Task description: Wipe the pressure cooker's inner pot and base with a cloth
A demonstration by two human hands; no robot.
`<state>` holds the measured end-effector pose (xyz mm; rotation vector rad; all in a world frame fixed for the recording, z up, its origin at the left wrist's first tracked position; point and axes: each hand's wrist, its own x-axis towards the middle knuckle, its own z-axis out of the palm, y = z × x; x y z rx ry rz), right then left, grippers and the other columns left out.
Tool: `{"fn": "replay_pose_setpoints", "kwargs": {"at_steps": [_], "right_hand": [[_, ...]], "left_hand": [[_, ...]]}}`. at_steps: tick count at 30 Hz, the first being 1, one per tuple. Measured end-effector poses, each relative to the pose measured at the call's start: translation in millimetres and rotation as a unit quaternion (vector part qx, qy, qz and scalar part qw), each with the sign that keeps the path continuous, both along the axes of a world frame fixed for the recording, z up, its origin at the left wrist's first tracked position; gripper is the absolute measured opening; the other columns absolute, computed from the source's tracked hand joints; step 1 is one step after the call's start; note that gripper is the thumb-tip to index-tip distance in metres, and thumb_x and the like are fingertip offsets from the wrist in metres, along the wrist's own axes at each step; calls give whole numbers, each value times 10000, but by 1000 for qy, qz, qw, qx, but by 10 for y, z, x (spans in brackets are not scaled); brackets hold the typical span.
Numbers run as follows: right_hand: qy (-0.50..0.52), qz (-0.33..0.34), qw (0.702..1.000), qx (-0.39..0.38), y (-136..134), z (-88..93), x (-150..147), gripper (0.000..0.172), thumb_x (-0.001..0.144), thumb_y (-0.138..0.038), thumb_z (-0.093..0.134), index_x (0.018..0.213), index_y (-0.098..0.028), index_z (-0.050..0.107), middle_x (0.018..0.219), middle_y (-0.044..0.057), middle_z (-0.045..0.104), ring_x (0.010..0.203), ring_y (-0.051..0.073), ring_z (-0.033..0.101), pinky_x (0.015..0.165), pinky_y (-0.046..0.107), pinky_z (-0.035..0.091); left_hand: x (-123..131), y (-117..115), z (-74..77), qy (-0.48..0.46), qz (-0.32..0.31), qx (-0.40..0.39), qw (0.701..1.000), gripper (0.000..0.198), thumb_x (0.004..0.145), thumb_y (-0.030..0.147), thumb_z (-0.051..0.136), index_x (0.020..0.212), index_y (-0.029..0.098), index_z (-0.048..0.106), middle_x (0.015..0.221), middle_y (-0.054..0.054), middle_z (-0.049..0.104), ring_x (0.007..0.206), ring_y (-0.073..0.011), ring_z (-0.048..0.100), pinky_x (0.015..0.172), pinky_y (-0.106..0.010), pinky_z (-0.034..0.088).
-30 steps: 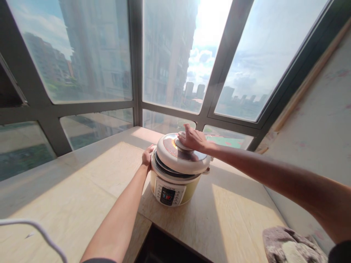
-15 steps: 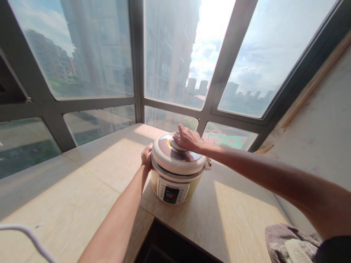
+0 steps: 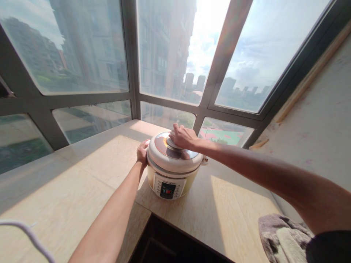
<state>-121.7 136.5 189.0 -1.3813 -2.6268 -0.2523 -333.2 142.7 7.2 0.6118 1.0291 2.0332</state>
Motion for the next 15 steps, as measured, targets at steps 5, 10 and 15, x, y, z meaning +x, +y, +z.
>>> {"fn": "replay_pose_setpoints", "kwargs": {"at_steps": [5,10,15], "right_hand": [[-7,11,1000,15,21,-52,-13,487,1020,-534,403,1347,-177,455,1212,207,662,1021,365,709,822,444,541],[-10,17,999,37,16,-123,-21,475,1016,-532,420,1330,-180,473,1204,203,666,1026,365,712,818,436,545],[2,11,1000,26,8,-123,-14,454,1017,-520,423,1308,-181,505,1217,194,661,1046,353,709,846,439,542]], "left_hand": [[-5,18,-1,-23,5,-7,1000,364,638,257,667,976,135,725,958,-104,738,1010,-293,667,957,-401,512],[3,29,7,-33,-2,-14,999,376,647,282,647,990,144,715,925,-78,724,947,-261,679,938,-386,519],[27,-14,51,-31,-6,-10,999,361,635,258,662,972,142,716,916,-72,726,978,-269,678,933,-369,520]]}}
